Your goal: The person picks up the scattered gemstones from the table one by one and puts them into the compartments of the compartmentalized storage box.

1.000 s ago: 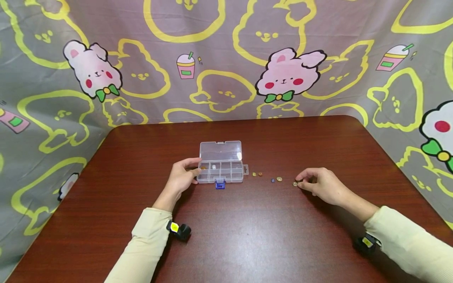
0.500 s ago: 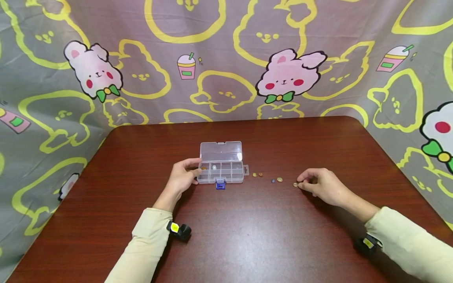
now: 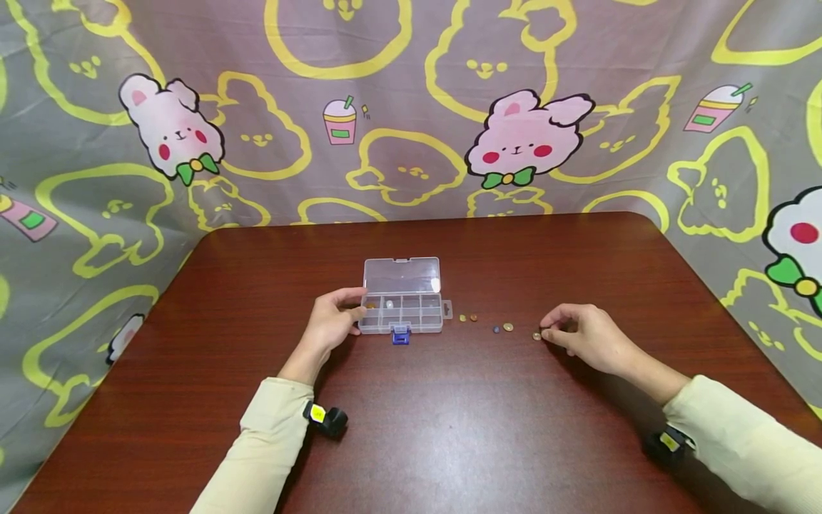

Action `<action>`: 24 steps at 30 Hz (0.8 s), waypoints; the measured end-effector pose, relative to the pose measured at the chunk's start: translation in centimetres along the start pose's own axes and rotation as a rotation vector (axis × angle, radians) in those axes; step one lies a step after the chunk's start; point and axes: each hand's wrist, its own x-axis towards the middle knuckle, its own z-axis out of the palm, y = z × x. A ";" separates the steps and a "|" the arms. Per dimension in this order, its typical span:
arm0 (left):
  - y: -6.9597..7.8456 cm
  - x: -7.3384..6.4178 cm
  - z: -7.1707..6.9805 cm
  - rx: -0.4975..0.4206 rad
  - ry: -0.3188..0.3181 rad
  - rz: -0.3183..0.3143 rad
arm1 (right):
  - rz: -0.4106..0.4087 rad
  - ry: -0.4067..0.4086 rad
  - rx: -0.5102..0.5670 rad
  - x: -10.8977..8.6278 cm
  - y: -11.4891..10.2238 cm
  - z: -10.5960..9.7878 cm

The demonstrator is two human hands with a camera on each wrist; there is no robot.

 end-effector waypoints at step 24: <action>-0.1 0.0 0.1 0.012 0.010 -0.002 | -0.029 0.009 0.066 1.4 -1.7 0.8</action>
